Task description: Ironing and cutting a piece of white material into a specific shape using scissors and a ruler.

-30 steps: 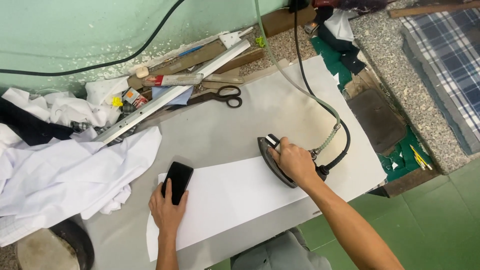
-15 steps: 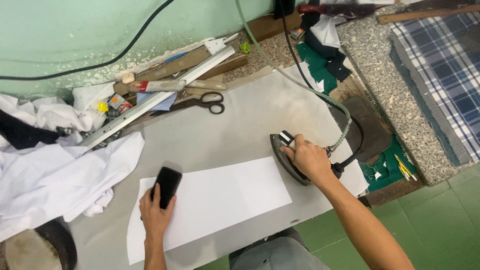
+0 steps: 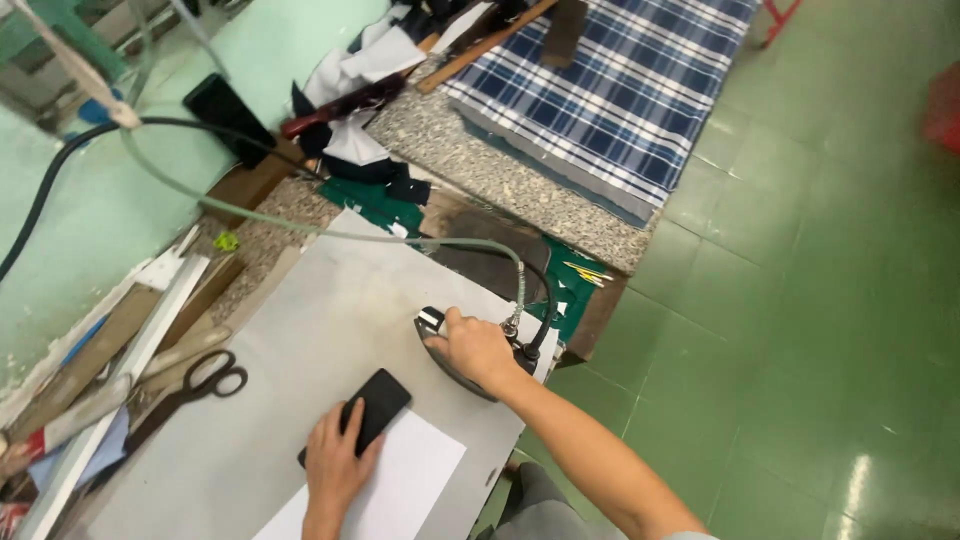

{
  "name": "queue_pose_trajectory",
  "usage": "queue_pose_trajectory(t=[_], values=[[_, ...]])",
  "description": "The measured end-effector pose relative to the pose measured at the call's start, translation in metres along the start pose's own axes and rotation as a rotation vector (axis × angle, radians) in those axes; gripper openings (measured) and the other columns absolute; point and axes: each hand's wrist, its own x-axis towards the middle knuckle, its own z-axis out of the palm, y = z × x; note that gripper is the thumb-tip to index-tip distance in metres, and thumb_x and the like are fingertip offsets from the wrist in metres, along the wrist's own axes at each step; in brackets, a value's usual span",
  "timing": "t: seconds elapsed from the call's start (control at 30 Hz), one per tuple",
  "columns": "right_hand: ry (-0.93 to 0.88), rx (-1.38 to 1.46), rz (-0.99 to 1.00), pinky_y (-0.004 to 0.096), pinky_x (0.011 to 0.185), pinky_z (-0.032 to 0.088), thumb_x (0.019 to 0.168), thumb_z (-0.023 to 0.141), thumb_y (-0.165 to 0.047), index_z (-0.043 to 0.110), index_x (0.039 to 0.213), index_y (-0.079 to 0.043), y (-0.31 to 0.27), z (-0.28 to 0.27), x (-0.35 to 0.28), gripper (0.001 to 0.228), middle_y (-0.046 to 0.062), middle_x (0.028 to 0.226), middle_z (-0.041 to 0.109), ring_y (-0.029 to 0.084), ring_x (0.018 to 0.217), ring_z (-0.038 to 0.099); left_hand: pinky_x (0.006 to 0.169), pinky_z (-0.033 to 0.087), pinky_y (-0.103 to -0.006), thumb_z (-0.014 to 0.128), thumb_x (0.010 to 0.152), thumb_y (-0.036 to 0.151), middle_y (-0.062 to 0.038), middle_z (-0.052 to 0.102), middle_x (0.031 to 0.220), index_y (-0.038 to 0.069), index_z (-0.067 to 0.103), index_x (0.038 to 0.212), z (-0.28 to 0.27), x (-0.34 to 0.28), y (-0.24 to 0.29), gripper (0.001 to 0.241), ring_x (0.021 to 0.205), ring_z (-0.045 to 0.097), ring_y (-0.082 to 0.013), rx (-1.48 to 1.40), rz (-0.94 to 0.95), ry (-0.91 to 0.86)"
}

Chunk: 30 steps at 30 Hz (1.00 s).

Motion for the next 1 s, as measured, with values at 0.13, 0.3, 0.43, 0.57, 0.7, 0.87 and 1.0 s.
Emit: queue_pose_trajectory(t=[0.13,0.3,0.43,0.57,0.7,0.87,1.0], values=[[-0.01,0.073,0.095,0.057,0.068,0.053,0.104,0.052,-0.056,0.047,0.113,-0.006,-0.005,-0.005,-0.019,0.051,0.021,0.099,0.072,0.047,0.085,0.067,0.096,0.052,-0.0517,0.066,0.084,0.053,-0.018,0.058,0.139,0.017,0.056,0.146,-0.011,0.031,-0.063,0.073,0.118,0.06,-0.0394,0.038,-0.007,-0.017],[-0.05,0.063,0.138,0.055,0.071,0.054,0.105,0.051,-0.056,0.05,0.119,-0.006,-0.015,-0.014,-0.032,0.052,0.021,0.102,0.072,0.045,0.087,0.068,0.106,0.052,-0.0519,0.063,0.091,0.051,-0.018,0.06,0.144,0.012,0.061,0.148,-0.022,0.029,-0.115,0.069,0.129,0.06,-0.0366,0.112,-0.083,0.088],[-0.055,0.056,0.141,0.055,0.071,0.055,0.105,0.05,-0.055,0.05,0.121,-0.005,-0.014,-0.013,-0.03,0.052,0.022,0.101,0.072,0.045,0.087,0.068,0.108,0.051,-0.0506,0.06,0.093,0.051,-0.02,0.061,0.148,0.011,0.064,0.147,-0.025,0.02,-0.125,0.068,0.129,0.061,-0.037,0.157,-0.128,0.105],[0.009,0.036,0.061,0.054,0.062,0.051,0.104,0.052,-0.055,0.048,0.114,-0.004,0.0,0.005,-0.019,0.052,0.021,0.089,0.071,0.046,0.076,0.066,0.109,0.045,-0.0578,0.06,0.092,0.051,-0.025,0.055,0.146,0.012,0.058,0.151,-0.019,0.015,-0.133,0.071,0.13,0.055,-0.0426,0.063,-0.172,0.066],[0.03,-0.008,0.025,0.053,0.055,0.046,0.102,0.053,-0.061,0.045,0.108,-0.005,0.003,0.009,-0.011,0.056,0.018,0.079,0.07,0.047,0.066,0.063,0.106,0.041,-0.0602,0.062,0.09,0.055,-0.027,0.053,0.139,0.017,0.052,0.155,-0.027,-0.016,-0.136,0.075,0.123,0.052,-0.0466,-0.052,-0.309,-0.052],[-0.002,0.01,0.008,0.053,0.055,0.045,0.103,0.051,-0.06,0.044,0.104,-0.006,-0.002,0.002,0.001,0.055,0.018,0.077,0.067,0.046,0.066,0.062,0.099,0.047,-0.0539,0.07,0.088,0.049,-0.02,0.056,0.136,0.018,0.056,0.15,-0.074,-0.097,-0.08,0.071,0.117,0.057,-0.0398,-0.05,-0.311,0.074],[0.036,-0.015,-0.007,0.055,0.058,0.045,0.102,0.054,-0.059,0.044,0.106,-0.005,-0.006,-0.002,0.018,0.055,0.021,0.081,0.068,0.049,0.073,0.063,0.105,0.047,-0.0501,0.072,0.087,0.047,-0.022,0.057,0.136,0.017,0.058,0.145,-0.08,-0.151,-0.024,0.067,0.12,0.058,-0.0377,-0.098,-0.265,0.117]])
